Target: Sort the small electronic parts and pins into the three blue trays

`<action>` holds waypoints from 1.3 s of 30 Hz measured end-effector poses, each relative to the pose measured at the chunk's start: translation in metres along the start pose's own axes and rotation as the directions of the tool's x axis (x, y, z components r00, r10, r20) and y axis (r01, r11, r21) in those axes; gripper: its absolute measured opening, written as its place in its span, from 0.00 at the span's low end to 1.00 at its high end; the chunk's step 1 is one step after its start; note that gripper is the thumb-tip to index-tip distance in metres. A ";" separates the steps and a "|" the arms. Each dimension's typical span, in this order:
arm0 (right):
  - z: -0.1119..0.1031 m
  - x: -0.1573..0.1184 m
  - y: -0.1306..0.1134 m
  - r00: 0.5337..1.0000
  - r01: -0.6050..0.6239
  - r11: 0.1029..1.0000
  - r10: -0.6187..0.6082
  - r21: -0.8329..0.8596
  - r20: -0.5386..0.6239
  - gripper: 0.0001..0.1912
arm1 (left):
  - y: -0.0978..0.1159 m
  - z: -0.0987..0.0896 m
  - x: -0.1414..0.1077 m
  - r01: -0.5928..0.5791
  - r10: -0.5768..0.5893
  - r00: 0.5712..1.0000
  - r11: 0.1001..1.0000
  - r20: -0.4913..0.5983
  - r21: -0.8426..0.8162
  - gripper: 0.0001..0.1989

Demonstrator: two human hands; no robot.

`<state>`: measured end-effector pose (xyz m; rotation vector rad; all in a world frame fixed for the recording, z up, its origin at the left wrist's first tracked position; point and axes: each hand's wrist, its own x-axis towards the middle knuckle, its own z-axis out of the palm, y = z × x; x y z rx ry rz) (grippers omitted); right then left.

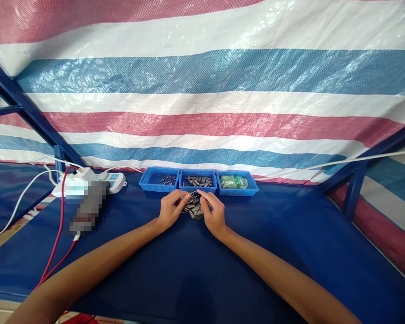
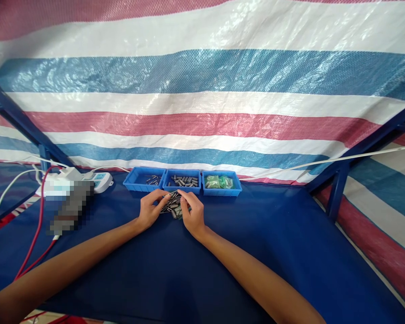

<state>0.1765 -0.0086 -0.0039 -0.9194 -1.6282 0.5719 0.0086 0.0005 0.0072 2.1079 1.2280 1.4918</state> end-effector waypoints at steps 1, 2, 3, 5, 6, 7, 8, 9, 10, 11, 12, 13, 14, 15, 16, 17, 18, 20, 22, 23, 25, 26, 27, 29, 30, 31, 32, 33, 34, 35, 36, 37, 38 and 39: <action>0.000 0.000 0.000 1.000 0.000 1.000 0.000 0.000 -0.001 0.17 | 0.000 0.000 0.000 0.001 -0.001 1.000 1.000 0.001 0.001 0.11; 0.000 0.000 0.000 1.000 -0.001 1.000 0.001 0.000 -0.001 0.17 | 0.000 0.000 0.000 0.001 -0.001 1.000 1.000 0.002 0.003 0.11; 0.000 0.000 -0.001 1.000 -0.003 1.000 0.003 0.001 0.001 0.17 | 0.000 0.000 0.000 0.002 -0.002 1.000 1.000 0.000 0.008 0.11; 0.000 0.000 -0.001 1.000 -0.010 1.000 0.010 0.002 0.005 0.16 | 0.001 0.000 0.000 0.006 -0.006 1.000 1.000 -0.001 0.019 0.10; 0.000 0.000 -0.001 1.000 -0.013 1.000 0.013 0.003 0.007 0.16 | 0.001 -0.001 0.000 0.010 -0.010 1.000 1.000 0.000 0.024 0.10; 0.000 0.000 -0.001 1.000 -0.016 1.000 0.016 0.004 0.006 0.16 | 0.000 -0.001 0.000 0.014 -0.014 1.000 1.000 0.001 0.025 0.10; 0.000 0.000 -0.001 1.000 -0.019 1.000 0.019 0.006 0.005 0.16 | 0.000 -0.001 0.000 0.017 -0.017 1.000 1.000 0.000 0.024 0.10; 0.000 0.000 -0.001 1.000 -0.021 1.000 0.021 0.010 0.003 0.16 | 0.000 -0.001 0.000 0.020 -0.020 1.000 1.000 0.000 0.022 0.10; 0.000 0.000 0.000 1.000 -0.022 1.000 0.022 0.014 0.002 0.15 | 0.000 -0.001 0.000 0.021 -0.021 1.000 1.000 0.002 0.019 0.10; 0.000 0.000 0.000 1.000 -0.024 1.000 0.024 0.018 0.002 0.15 | 0.000 -0.001 0.000 0.021 -0.021 1.000 1.000 0.000 0.016 0.10; 0.000 0.000 0.000 1.000 -0.027 0.999 0.027 0.021 0.002 0.15 | 0.000 -0.001 0.000 0.020 -0.020 1.000 1.000 -0.001 0.014 0.10; 0.000 0.000 -0.001 1.000 -0.031 0.999 0.031 0.024 0.001 0.15 | -0.001 -0.001 0.000 0.020 -0.020 1.000 1.000 0.000 0.013 0.10; 0.000 0.000 -0.001 0.999 -0.036 0.999 0.036 0.027 0.000 0.14 | -0.001 -0.001 0.000 0.020 -0.020 1.000 1.000 0.001 0.013 0.10; 0.000 0.000 -0.001 0.999 -0.040 0.999 0.040 0.029 -0.002 0.14 | -0.001 -0.001 -0.001 0.021 -0.021 1.000 1.000 0.001 0.012 0.10; 0.000 0.000 -0.001 0.999 -0.043 0.999 0.043 0.030 -0.004 0.14 | -0.001 -0.001 -0.001 0.022 -0.022 1.000 1.000 0.000 0.011 0.10; 0.000 0.000 -0.001 0.999 -0.045 0.999 0.045 0.030 -0.004 0.14 | -0.001 -0.001 -0.001 0.024 -0.024 1.000 1.000 0.000 0.010 0.10; 0.000 0.000 -0.002 0.999 -0.045 0.999 0.045 0.031 -0.002 0.14 | -0.001 0.000 -0.001 0.025 -0.025 1.000 1.000 0.000 0.008 0.10; 0.000 0.001 -0.002 0.999 -0.045 0.999 0.045 0.031 0.002 0.13 | -0.002 0.000 -0.001 0.027 -0.027 1.000 1.000 -0.003 0.006 0.10; 0.000 0.001 -0.002 0.999 -0.046 0.998 0.046 0.032 0.000 0.13 | -0.002 0.000 -0.001 0.030 -0.030 1.000 1.000 0.002 0.006 0.09; 0.000 0.001 -0.002 0.999 -0.047 0.998 0.047 0.032 -0.002 0.13 | -0.002 0.000 -0.001 0.031 -0.031 1.000 1.000 0.005 0.006 0.09; 0.000 0.001 -0.002 0.999 -0.047 0.998 0.047 0.033 -0.006 0.12 | -0.002 0.000 -0.002 0.032 -0.032 0.999 0.999 0.009 0.007 0.10; 0.000 0.001 -0.002 0.999 -0.044 0.998 0.045 0.034 -0.006 0.12 | -0.002 0.000 -0.002 0.033 -0.033 0.999 0.999 0.009 0.006 0.10; 0.000 0.001 -0.002 0.999 -0.042 0.999 0.043 0.034 -0.004 0.12 | -0.002 0.000 -0.002 0.033 -0.033 0.999 0.999 0.007 0.004 0.10; 0.000 0.001 -0.002 0.999 -0.043 0.999 0.043 0.033 0.000 0.12 | -0.002 0.000 -0.002 0.036 -0.036 0.999 0.999 0.006 0.002 0.10; 0.000 0.000 -0.002 0.999 -0.045 0.998 0.045 0.033 0.001 0.12 | -0.002 0.000 -0.002 0.039 -0.039 0.999 0.999 0.006 0.000 0.10; 0.000 0.000 -0.002 0.999 -0.047 0.998 0.047 0.032 0.002 0.12 | -0.002 0.000 -0.002 0.043 -0.043 0.999 0.999 0.005 -0.003 0.10; 0.000 0.000 -0.002 0.999 -0.047 0.998 0.047 0.032 0.002 0.13 | -0.002 0.000 -0.001 0.046 -0.046 0.999 0.999 0.004 -0.005 0.10; 0.000 0.000 -0.002 0.999 -0.044 0.999 0.044 0.031 0.002 0.13 | -0.002 0.000 -0.001 0.049 -0.049 0.999 0.999 0.002 -0.006 0.10; 0.000 0.000 -0.002 0.999 -0.041 0.999 0.041 0.030 0.002 0.13 | -0.002 0.000 -0.001 0.051 -0.051 0.999 0.999 0.000 -0.008 0.10; 0.000 0.000 -0.002 0.999 -0.036 0.999 0.036 0.028 0.002 0.13 | -0.002 0.000 -0.001 0.050 -0.050 0.999 0.999 -0.003 -0.010 0.10; 0.000 0.000 -0.002 0.999 -0.033 0.999 0.033 0.025 -0.001 0.14 | -0.002 0.000 -0.001 0.049 -0.050 0.999 0.999 -0.006 -0.012 0.10; 0.000 0.000 -0.001 1.000 -0.029 0.999 0.029 0.020 -0.004 0.14 | -0.002 0.000 -0.001 0.048 -0.048 0.999 0.999 -0.008 -0.015 0.10; 0.000 0.001 -0.001 1.000 -0.024 1.000 0.024 0.014 -0.007 0.14 | -0.003 0.000 -0.001 0.047 -0.047 0.999 0.999 -0.010 -0.018 0.10; 0.000 0.001 -0.001 1.000 -0.018 1.000 0.018 0.008 -0.010 0.14 | -0.003 0.000 -0.001 0.046 -0.047 0.999 0.999 -0.011 -0.022 0.10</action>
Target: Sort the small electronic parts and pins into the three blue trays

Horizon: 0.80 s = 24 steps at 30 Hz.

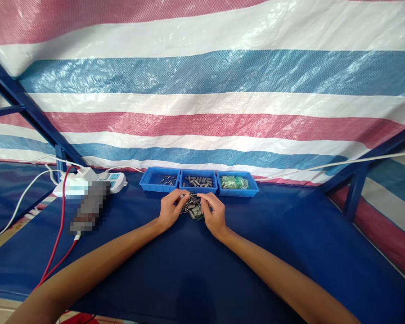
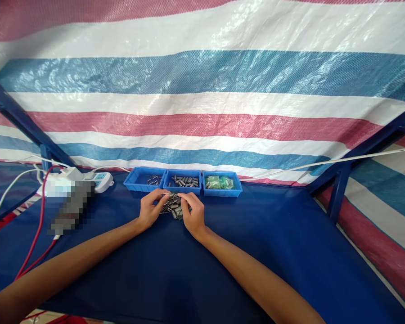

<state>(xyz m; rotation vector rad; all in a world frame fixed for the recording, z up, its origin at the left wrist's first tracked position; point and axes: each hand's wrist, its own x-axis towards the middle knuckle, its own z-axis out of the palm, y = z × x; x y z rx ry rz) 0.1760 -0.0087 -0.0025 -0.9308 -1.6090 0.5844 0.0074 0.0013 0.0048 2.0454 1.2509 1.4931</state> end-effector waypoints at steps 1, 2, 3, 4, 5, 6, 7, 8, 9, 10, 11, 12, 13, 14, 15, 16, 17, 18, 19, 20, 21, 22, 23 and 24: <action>0.000 0.000 0.000 1.000 0.008 1.000 -0.008 -0.005 -0.002 0.14 | 0.000 0.000 0.000 0.000 0.000 1.000 1.000 -0.001 -0.003 0.10; 0.000 0.000 0.000 1.000 0.016 1.000 -0.016 -0.009 -0.004 0.14 | 0.000 0.000 0.000 0.001 -0.001 1.000 1.000 -0.003 -0.005 0.11; 0.000 0.000 0.000 1.000 0.023 1.000 -0.023 -0.010 -0.007 0.15 | 0.000 0.000 0.000 0.002 -0.002 1.000 1.000 -0.003 -0.006 0.11; 0.000 0.000 0.000 1.000 0.028 1.000 -0.028 -0.009 -0.008 0.15 | 0.000 0.000 0.000 0.002 -0.002 1.000 1.000 -0.001 -0.005 0.11; 0.000 0.000 0.000 0.999 0.031 0.999 -0.031 -0.008 -0.009 0.15 | 0.000 0.000 0.000 0.002 -0.002 1.000 1.000 0.002 -0.004 0.10; 0.000 0.000 0.000 0.999 0.033 0.999 -0.033 -0.008 -0.010 0.15 | 0.000 -0.001 0.000 0.002 -0.002 1.000 1.000 0.005 -0.002 0.10; 0.000 0.000 0.000 0.999 0.033 0.999 -0.033 -0.009 -0.011 0.15 | 0.000 -0.001 0.001 0.001 -0.001 1.000 1.000 0.008 0.001 0.10; 0.000 0.000 0.000 0.999 0.035 0.999 -0.035 -0.012 -0.010 0.15 | 0.000 -0.001 0.001 0.000 0.000 1.000 1.000 0.009 0.004 0.10; 0.000 0.000 -0.001 0.999 0.038 0.999 -0.038 -0.015 -0.009 0.15 | 0.000 -0.001 0.001 -0.002 0.002 1.000 1.000 0.010 0.008 0.10; 0.000 0.000 -0.001 0.999 0.041 0.999 -0.041 -0.018 -0.010 0.15 | 0.000 -0.001 0.001 -0.005 0.005 1.000 1.000 0.010 0.013 0.10; 0.000 0.000 -0.002 0.999 0.044 0.999 -0.044 -0.020 -0.010 0.15 | 0.000 -0.001 0.001 -0.008 0.008 1.000 1.000 0.010 0.016 0.10; 0.000 0.000 -0.002 0.999 0.048 0.999 -0.048 -0.022 -0.011 0.15 | 0.000 -0.001 0.001 -0.011 0.011 1.000 1.000 0.012 0.017 0.10; -0.001 0.001 -0.002 0.999 0.051 0.998 -0.052 -0.022 -0.012 0.15 | 0.000 -0.001 0.001 -0.013 0.013 1.000 1.000 0.013 0.018 0.10; -0.001 0.001 -0.003 0.998 0.055 0.998 -0.055 -0.023 -0.013 0.16 | 0.000 -0.001 0.001 -0.014 0.014 1.000 1.000 0.014 0.018 0.10; -0.001 0.001 -0.003 0.998 0.057 0.998 -0.058 -0.023 -0.013 0.16 | 0.000 -0.001 0.001 -0.015 0.015 1.000 1.000 0.014 0.017 0.10; -0.001 0.001 -0.004 0.998 0.061 0.998 -0.061 -0.023 -0.012 0.16 | 0.001 -0.001 0.001 -0.016 0.015 1.000 1.000 0.013 0.017 0.10; -0.001 0.001 -0.004 0.998 0.064 0.998 -0.065 -0.024 -0.011 0.15 | 0.001 -0.001 0.001 -0.017 0.016 1.000 1.000 0.014 0.018 0.10; -0.001 0.001 -0.004 0.998 0.069 0.997 -0.069 -0.026 -0.010 0.15 | 0.001 -0.002 0.001 -0.019 0.018 1.000 1.000 0.014 0.018 0.10; -0.001 0.001 -0.004 0.997 0.073 0.997 -0.073 -0.030 -0.010 0.15 | 0.001 -0.002 0.001 -0.021 0.021 1.000 1.000 0.015 0.018 0.10; -0.001 0.001 -0.005 0.997 0.077 0.996 -0.078 -0.033 -0.011 0.15 | 0.002 -0.002 0.001 -0.023 0.022 1.000 1.000 0.017 0.017 0.10; -0.001 0.001 -0.005 0.996 0.084 0.996 -0.084 -0.035 -0.013 0.15 | 0.002 -0.002 0.001 -0.024 0.023 1.000 1.000 0.019 0.016 0.10; -0.001 0.001 -0.005 0.996 0.091 0.995 -0.092 -0.037 -0.014 0.15 | 0.002 -0.002 0.001 -0.025 0.025 0.999 1.000 0.021 0.015 0.10; -0.001 0.001 -0.005 0.995 0.098 0.994 -0.099 -0.040 -0.015 0.15 | 0.002 -0.002 0.001 -0.026 0.026 0.999 1.000 0.021 0.014 0.10; -0.001 0.001 -0.005 0.994 0.105 0.994 -0.105 -0.042 -0.014 0.15 | 0.001 -0.002 0.001 -0.028 0.027 0.999 1.000 0.022 0.014 0.10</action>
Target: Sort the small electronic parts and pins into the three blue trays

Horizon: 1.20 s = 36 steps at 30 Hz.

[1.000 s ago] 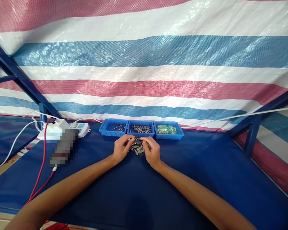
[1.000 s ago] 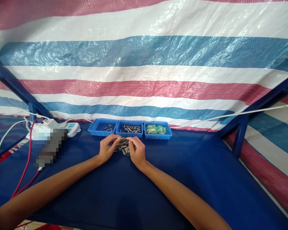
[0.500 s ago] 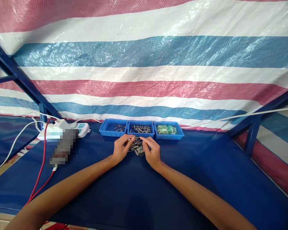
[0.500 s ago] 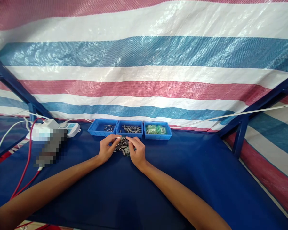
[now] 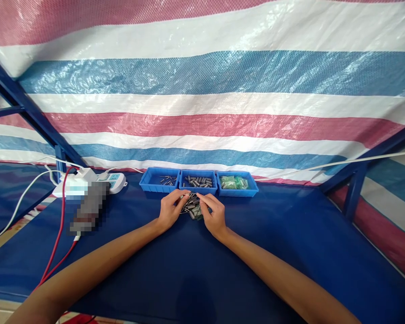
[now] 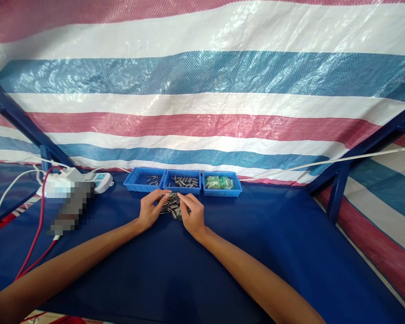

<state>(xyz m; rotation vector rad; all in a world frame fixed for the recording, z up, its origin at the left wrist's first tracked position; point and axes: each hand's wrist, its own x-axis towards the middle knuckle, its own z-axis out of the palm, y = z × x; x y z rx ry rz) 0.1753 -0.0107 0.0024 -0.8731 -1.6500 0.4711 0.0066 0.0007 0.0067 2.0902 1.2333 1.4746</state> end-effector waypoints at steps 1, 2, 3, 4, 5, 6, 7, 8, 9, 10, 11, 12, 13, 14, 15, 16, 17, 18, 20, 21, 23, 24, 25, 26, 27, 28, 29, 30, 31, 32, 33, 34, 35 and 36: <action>0.000 0.000 0.000 1.000 0.007 1.000 -0.007 -0.002 -0.001 0.15 | 0.000 0.000 0.000 -0.002 0.002 1.000 1.000 -0.001 -0.001 0.10; 0.000 0.000 0.000 1.000 0.013 1.000 -0.013 -0.004 -0.002 0.15 | -0.001 0.000 0.000 -0.004 0.004 1.000 1.000 -0.003 -0.002 0.10; 0.000 0.000 0.000 1.000 0.016 1.000 -0.016 -0.006 -0.003 0.15 | -0.001 0.000 0.000 -0.004 0.004 1.000 1.000 -0.003 -0.003 0.10; 0.000 0.000 -0.001 1.000 0.019 1.000 -0.019 -0.009 -0.005 0.15 | -0.001 0.001 0.000 -0.004 0.004 1.000 1.000 -0.001 -0.005 0.10; 0.000 0.000 -0.001 1.000 0.021 1.000 -0.021 -0.011 -0.006 0.15 | -0.001 0.001 0.000 -0.003 0.003 1.000 1.000 0.001 -0.006 0.10; 0.000 0.000 -0.001 1.000 0.023 1.000 -0.023 -0.013 -0.006 0.15 | -0.001 0.001 0.000 -0.001 0.001 1.000 1.000 0.002 -0.008 0.10; -0.001 0.000 -0.001 1.000 0.025 1.000 -0.025 -0.015 -0.005 0.15 | -0.001 0.001 0.000 0.001 -0.001 1.000 1.000 0.004 -0.008 0.11; 0.000 0.000 -0.001 1.000 0.030 0.999 -0.030 -0.016 -0.004 0.16 | -0.001 0.001 0.000 0.003 -0.003 1.000 1.000 0.005 -0.008 0.11; 0.000 0.000 0.000 0.999 0.035 0.999 -0.035 -0.016 -0.003 0.16 | -0.001 0.001 0.000 0.005 -0.005 1.000 1.000 0.005 -0.006 0.11; 0.000 0.000 0.000 0.999 0.040 0.999 -0.040 -0.014 -0.003 0.16 | -0.001 0.001 0.000 0.008 -0.008 1.000 1.000 0.006 -0.004 0.11; 0.000 0.000 0.000 0.999 0.044 0.999 -0.044 -0.013 -0.002 0.16 | -0.001 0.001 0.000 0.011 -0.011 1.000 1.000 0.007 -0.003 0.11; 0.000 0.000 0.000 0.999 0.046 0.999 -0.046 -0.011 -0.002 0.16 | -0.001 0.001 0.000 0.014 -0.014 1.000 1.000 0.008 -0.002 0.11; 0.001 0.000 0.001 0.999 0.047 0.999 -0.047 -0.010 -0.001 0.16 | -0.001 0.001 0.000 0.017 -0.017 1.000 1.000 0.008 -0.002 0.10; 0.001 0.000 0.001 0.999 0.047 0.999 -0.047 -0.009 0.000 0.16 | -0.001 0.001 0.000 0.018 -0.018 1.000 1.000 0.008 -0.004 0.10; 0.001 0.000 0.001 0.999 0.046 0.999 -0.046 -0.010 0.000 0.16 | -0.001 0.001 0.000 0.019 -0.018 1.000 1.000 0.008 -0.006 0.10; 0.001 0.000 0.001 0.999 0.045 0.999 -0.045 -0.011 0.002 0.16 | 0.000 0.001 0.000 0.018 -0.018 1.000 1.000 0.008 -0.009 0.10; 0.001 0.000 0.001 0.999 0.045 0.999 -0.044 -0.012 0.004 0.16 | 0.000 0.001 0.000 0.020 -0.020 1.000 1.000 0.009 -0.012 0.10; 0.001 0.000 0.000 0.999 0.043 0.999 -0.043 -0.012 0.004 0.16 | 0.000 0.001 0.000 0.021 -0.021 1.000 1.000 0.010 -0.014 0.11; 0.001 0.000 0.000 0.999 0.041 0.999 -0.041 -0.011 0.004 0.16 | 0.001 0.001 0.000 0.027 -0.027 1.000 1.000 0.013 -0.013 0.11; 0.000 0.000 0.000 0.999 0.041 0.999 -0.041 -0.009 0.003 0.16 | 0.001 0.001 0.000 0.031 -0.031 0.999 0.999 0.013 -0.013 0.11; 0.000 -0.001 -0.001 0.999 0.038 0.999 -0.038 -0.004 0.002 0.16 | 0.001 0.001 0.000 0.036 -0.036 0.999 0.999 0.016 -0.016 0.10; 0.000 -0.001 -0.001 0.999 0.036 0.999 -0.036 -0.001 0.004 0.16 | 0.001 0.001 -0.001 0.036 -0.036 0.999 0.999 0.018 -0.018 0.10; 0.000 -0.001 0.000 0.999 0.033 0.999 -0.033 0.001 0.006 0.16 | 0.001 0.001 -0.001 0.036 -0.036 0.999 0.999 0.021 -0.021 0.10; 0.000 -0.001 0.000 1.000 0.030 1.000 -0.030 0.002 0.008 0.16 | 0.001 0.001 -0.001 0.034 -0.033 0.999 0.999 0.024 -0.026 0.10; 0.000 -0.001 0.000 1.000 0.029 1.000 -0.029 0.002 0.009 0.16 | 0.001 0.001 -0.001 0.032 -0.032 0.999 0.999 0.027 -0.030 0.10; 0.000 -0.001 0.000 0.999 0.030 1.000 -0.030 0.001 0.011 0.16 | 0.001 0.001 -0.001 0.032 -0.031 0.999 0.999 0.030 -0.035 0.10; 0.001 0.000 0.000 0.999 0.033 0.999 -0.033 0.001 0.012 0.16 | 0.001 0.001 -0.001 0.034 -0.033 0.999 0.999 0.032 -0.040 0.10; 0.001 0.000 0.000 0.999 0.035 0.999 -0.035 0.002 0.013 0.16 | 0.001 0.001 -0.001 0.038 -0.036 0.999 0.998 0.035 -0.047 0.10; 0.001 0.000 0.000 0.999 0.037 0.999 -0.037 0.004 0.016 0.16 | 0.001 0.001 -0.001 0.043 -0.041 0.998 0.998 0.038 -0.053 0.10; 0.001 0.000 0.000 0.999 0.038 0.999 -0.038 0.007 0.019 0.16 | 0.001 0.000 -0.001 0.049 -0.047 0.998 0.997 0.042 -0.060 0.10; 0.001 0.000 -0.001 0.999 0.037 0.999 -0.037 0.010 0.023 0.16 | 0.002 0.000 0.000 0.056 -0.053 0.998 0.996 0.047 -0.066 0.11; 0.001 0.000 -0.001 0.999 0.034 0.999 -0.034 0.011 0.027 0.16 | 0.002 0.000 -0.001 0.063 -0.059 0.997 0.995 0.052 -0.071 0.11; 0.001 0.000 -0.001 0.999 0.030 1.000 -0.030 0.010 0.031 0.16 | 0.002 0.000 -0.001 0.071 -0.067 0.996 0.995 0.058 -0.075 0.11; 0.001 0.000 -0.002 0.999 0.026 1.000 -0.026 0.007 0.034 0.16 | 0.002 0.000 -0.001 0.078 -0.074 0.995 0.994 0.062 -0.078 0.11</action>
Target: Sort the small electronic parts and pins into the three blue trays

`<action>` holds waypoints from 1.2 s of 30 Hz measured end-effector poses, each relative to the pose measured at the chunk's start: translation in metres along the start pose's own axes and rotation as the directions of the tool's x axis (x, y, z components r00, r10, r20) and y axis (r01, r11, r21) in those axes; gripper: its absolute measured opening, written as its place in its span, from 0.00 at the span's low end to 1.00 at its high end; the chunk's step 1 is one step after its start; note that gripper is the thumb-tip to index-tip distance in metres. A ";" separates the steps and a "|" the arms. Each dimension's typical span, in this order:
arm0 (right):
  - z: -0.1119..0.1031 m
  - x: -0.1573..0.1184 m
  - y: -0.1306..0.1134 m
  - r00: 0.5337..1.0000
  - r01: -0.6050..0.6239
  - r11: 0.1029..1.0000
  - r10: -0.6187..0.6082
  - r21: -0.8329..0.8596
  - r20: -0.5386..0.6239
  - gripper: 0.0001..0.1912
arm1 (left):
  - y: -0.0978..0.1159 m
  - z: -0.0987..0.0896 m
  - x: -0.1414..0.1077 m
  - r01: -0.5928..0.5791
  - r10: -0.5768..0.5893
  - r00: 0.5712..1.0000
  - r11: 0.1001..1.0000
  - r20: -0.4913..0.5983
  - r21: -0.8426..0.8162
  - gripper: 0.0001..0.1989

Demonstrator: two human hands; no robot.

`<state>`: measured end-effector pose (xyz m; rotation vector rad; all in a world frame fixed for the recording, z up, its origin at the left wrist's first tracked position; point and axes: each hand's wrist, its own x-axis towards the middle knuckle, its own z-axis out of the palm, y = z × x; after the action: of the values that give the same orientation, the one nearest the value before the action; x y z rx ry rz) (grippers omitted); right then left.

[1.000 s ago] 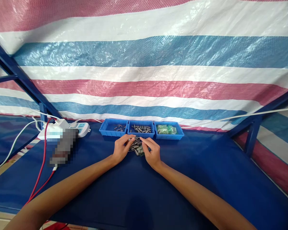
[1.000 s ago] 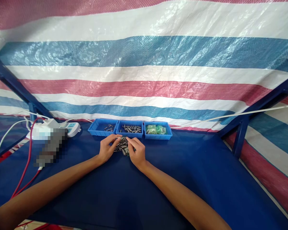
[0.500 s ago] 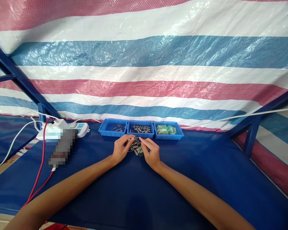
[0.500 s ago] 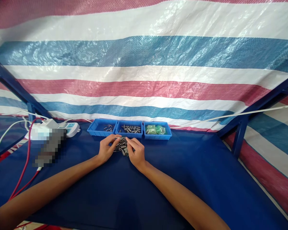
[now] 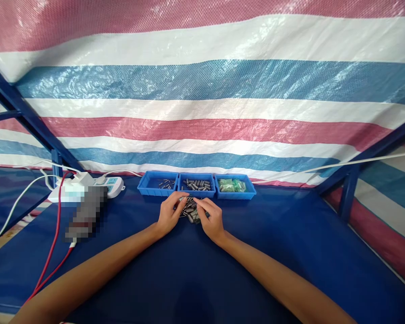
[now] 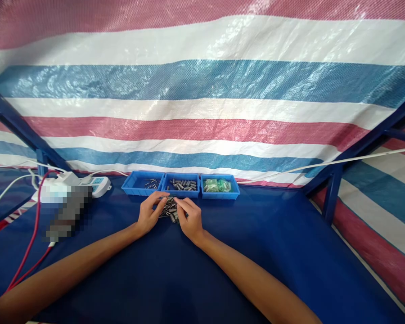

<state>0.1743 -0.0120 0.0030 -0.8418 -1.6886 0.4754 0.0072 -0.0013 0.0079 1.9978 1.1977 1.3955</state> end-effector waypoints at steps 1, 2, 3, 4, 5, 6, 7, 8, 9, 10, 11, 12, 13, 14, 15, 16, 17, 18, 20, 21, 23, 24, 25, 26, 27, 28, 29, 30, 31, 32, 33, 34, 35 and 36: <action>0.000 0.000 0.000 1.000 -0.002 1.000 0.002 -0.004 0.003 0.16 | 0.000 0.000 0.000 0.007 -0.007 1.000 1.000 0.003 -0.003 0.11; 0.000 0.000 0.000 1.000 -0.002 1.000 0.002 -0.008 0.006 0.15 | 0.000 0.000 0.000 0.011 -0.011 1.000 1.000 0.005 -0.005 0.10; 0.000 0.000 0.000 1.000 -0.001 1.000 0.001 -0.010 0.009 0.15 | -0.001 0.000 0.000 0.014 -0.014 1.000 1.000 0.006 -0.007 0.10; 0.000 0.000 0.000 1.000 0.000 1.000 0.001 -0.013 0.010 0.15 | -0.001 0.000 -0.001 0.015 -0.014 1.000 1.000 0.007 -0.009 0.10; 0.000 0.000 0.000 1.000 -0.001 1.000 0.001 -0.015 0.012 0.15 | -0.001 0.000 -0.001 0.014 -0.014 1.000 1.000 0.007 -0.011 0.10; 0.000 0.000 0.000 1.000 -0.004 1.000 0.004 -0.017 0.012 0.15 | -0.002 0.000 -0.001 0.014 -0.014 1.000 1.000 0.009 -0.013 0.10; 0.000 0.000 0.000 1.000 -0.008 1.000 0.008 -0.020 0.014 0.15 | -0.002 0.000 -0.001 0.014 -0.014 1.000 1.000 0.012 -0.015 0.10; -0.001 0.000 0.000 1.000 -0.013 1.000 0.013 -0.023 0.016 0.15 | -0.002 0.000 -0.001 0.015 -0.014 1.000 1.000 0.014 -0.018 0.10; -0.001 0.000 -0.001 1.000 -0.015 1.000 0.016 -0.026 0.018 0.15 | -0.001 0.000 0.000 0.015 -0.015 1.000 1.000 0.015 -0.020 0.10; -0.001 0.000 -0.001 1.000 -0.014 0.999 0.015 -0.028 0.020 0.15 | -0.001 0.000 0.000 0.016 -0.016 1.000 1.000 0.016 -0.022 0.10; -0.001 0.000 -0.001 1.000 -0.012 0.999 0.013 -0.030 0.019 0.15 | -0.001 0.000 0.000 0.016 -0.016 1.000 1.000 0.017 -0.024 0.10; -0.001 0.000 -0.001 1.000 -0.008 1.000 0.008 -0.030 0.019 0.15 | -0.001 0.000 0.000 0.016 -0.016 1.000 1.000 0.019 -0.026 0.10; -0.001 0.000 -0.001 1.000 -0.004 1.000 0.004 -0.031 0.018 0.15 | 0.000 -0.001 0.000 0.015 -0.014 1.000 0.999 0.022 -0.029 0.10; -0.001 0.000 -0.002 1.000 -0.002 0.999 0.003 -0.033 0.017 0.15 | 0.000 -0.001 0.000 0.013 -0.013 1.000 0.999 0.025 -0.032 0.10; -0.001 0.000 -0.002 1.000 -0.003 0.999 0.003 -0.035 0.018 0.15 | 0.000 -0.001 0.000 0.012 -0.011 1.000 0.999 0.028 -0.035 0.10; -0.001 0.000 -0.002 1.000 -0.005 0.999 0.005 -0.037 0.019 0.15 | 0.000 -0.001 0.000 0.011 -0.010 0.999 0.999 0.031 -0.039 0.10; -0.001 0.000 -0.002 1.000 -0.006 0.999 0.007 -0.038 0.021 0.15 | 0.000 -0.001 0.000 0.011 -0.010 0.999 0.999 0.032 -0.043 0.10; -0.001 0.000 -0.002 1.000 -0.008 0.999 0.008 -0.038 0.024 0.15 | 0.000 -0.001 0.000 0.013 -0.011 0.999 0.999 0.032 -0.046 0.11; -0.001 0.000 -0.002 1.000 -0.011 0.999 0.012 -0.036 0.027 0.15 | 0.000 -0.001 0.000 0.016 -0.014 0.999 0.998 0.029 -0.054 0.11; -0.001 0.000 -0.002 1.000 -0.011 0.999 0.012 -0.034 0.027 0.15 | 0.000 0.000 0.000 0.016 -0.014 1.000 0.998 0.026 -0.057 0.11; -0.001 0.000 -0.002 1.000 -0.010 0.999 0.011 -0.031 0.028 0.15 | 0.001 0.000 0.000 0.016 -0.014 1.000 0.998 0.024 -0.064 0.11; -0.001 0.000 -0.002 1.000 -0.007 1.000 0.008 -0.028 0.028 0.15 | 0.001 0.000 0.000 0.016 -0.014 1.000 0.998 0.024 -0.067 0.11; 0.000 0.000 -0.002 1.000 -0.005 1.000 0.006 -0.024 0.029 0.15 | 0.001 -0.001 0.000 0.017 -0.015 1.000 0.997 0.026 -0.071 0.12; 0.000 0.000 -0.002 1.000 -0.004 1.000 0.005 -0.021 0.029 0.15 | 0.001 -0.001 0.000 0.019 -0.017 0.999 0.997 0.028 -0.074 0.12; 0.000 0.000 -0.002 1.000 -0.005 1.000 0.005 -0.018 0.029 0.15 | 0.001 -0.001 0.000 0.022 -0.020 0.999 0.997 0.030 -0.076 0.12; 0.000 0.000 -0.002 1.000 -0.007 1.000 0.007 -0.016 0.027 0.15 | 0.001 -0.001 0.000 0.026 -0.023 0.999 0.997 0.032 -0.076 0.12; 0.000 0.000 -0.002 1.000 -0.009 1.000 0.009 -0.015 0.025 0.15 | 0.001 -0.001 0.000 0.028 -0.026 0.999 0.997 0.035 -0.076 0.12; 0.000 0.000 -0.002 1.000 -0.011 1.000 0.011 -0.014 0.022 0.15 | 0.001 -0.001 0.000 0.030 -0.027 0.999 0.997 0.036 -0.075 0.12; 0.000 0.000 -0.002 1.000 -0.011 1.000 0.011 -0.013 0.020 0.15 | 0.001 -0.001 0.000 0.029 -0.026 0.999 0.997 0.036 -0.074 0.12; 0.000 0.000 -0.002 1.000 -0.010 1.000 0.010 -0.011 0.018 0.15 | 0.001 -0.001 0.000 0.026 -0.023 0.999 0.997 0.034 -0.073 0.11; 0.000 0.000 -0.003 1.000 -0.011 1.000 0.011 -0.011 0.017 0.15 | 0.002 -0.001 0.000 0.023 -0.020 0.999 0.997 0.030 -0.071 0.11; 0.000 0.000 -0.003 1.000 -0.013 1.000 0.013 -0.011 0.018 0.15 | 0.002 0.000 0.000 0.020 -0.019 0.999 0.997 0.026 -0.068 0.11; 0.000 0.000 -0.003 1.000 -0.016 1.000 0.016 -0.013 0.020 0.15 | 0.002 0.000 0.000 0.020 -0.018 1.000 0.998 0.023 -0.067 0.11; 0.000 0.000 -0.003 1.000 -0.019 1.000 0.020 -0.017 0.022 0.15 | 0.002 0.000 0.000 0.021 -0.019 1.000 0.998 0.021 -0.067 0.12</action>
<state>0.1739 -0.0141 0.0047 -0.8684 -1.7085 0.4865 0.0081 -0.0026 0.0089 1.9444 1.1438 1.3839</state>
